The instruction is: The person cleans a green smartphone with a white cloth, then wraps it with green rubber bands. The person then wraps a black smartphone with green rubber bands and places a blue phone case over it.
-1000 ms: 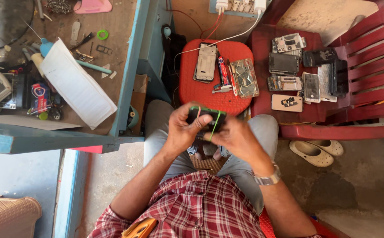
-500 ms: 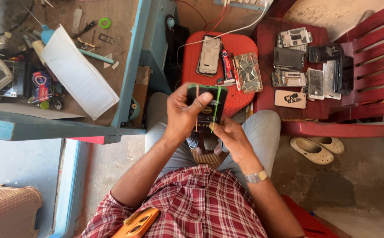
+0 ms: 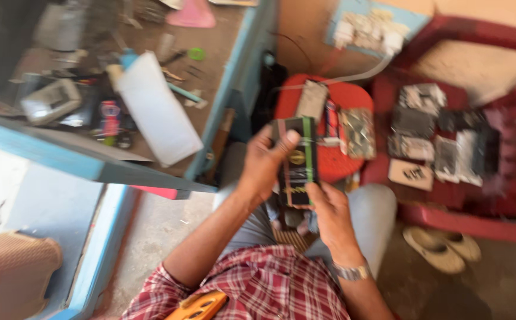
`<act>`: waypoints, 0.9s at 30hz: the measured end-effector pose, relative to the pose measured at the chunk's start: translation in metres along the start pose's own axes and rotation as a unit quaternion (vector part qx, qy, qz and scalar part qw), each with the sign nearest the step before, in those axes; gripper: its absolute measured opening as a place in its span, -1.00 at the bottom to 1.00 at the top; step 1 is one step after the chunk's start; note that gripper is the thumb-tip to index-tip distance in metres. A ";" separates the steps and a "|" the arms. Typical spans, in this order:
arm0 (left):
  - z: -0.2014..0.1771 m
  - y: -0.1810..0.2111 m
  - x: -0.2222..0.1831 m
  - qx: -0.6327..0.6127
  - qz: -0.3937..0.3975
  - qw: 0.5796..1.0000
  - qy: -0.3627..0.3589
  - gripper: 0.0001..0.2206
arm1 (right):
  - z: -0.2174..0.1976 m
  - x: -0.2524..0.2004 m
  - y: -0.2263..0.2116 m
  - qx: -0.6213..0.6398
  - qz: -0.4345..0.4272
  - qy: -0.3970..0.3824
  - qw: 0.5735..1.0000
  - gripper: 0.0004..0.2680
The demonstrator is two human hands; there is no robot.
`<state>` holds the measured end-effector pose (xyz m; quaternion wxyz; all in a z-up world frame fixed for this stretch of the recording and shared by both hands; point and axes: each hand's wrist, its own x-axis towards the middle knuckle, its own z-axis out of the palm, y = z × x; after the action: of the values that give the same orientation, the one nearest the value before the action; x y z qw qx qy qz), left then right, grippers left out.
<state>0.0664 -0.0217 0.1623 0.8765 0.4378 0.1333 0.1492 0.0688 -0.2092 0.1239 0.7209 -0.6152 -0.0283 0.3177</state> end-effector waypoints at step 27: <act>-0.120 -0.057 -0.028 0.222 -0.074 0.972 0.025 -0.60 | 0.211 0.251 -0.111 -0.579 -0.483 -0.093 0.651 -0.94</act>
<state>0.0055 0.0225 0.0494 0.7623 0.6066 0.2171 0.0617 0.2248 0.0933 0.1868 0.2639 -0.7742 -0.5664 -0.1004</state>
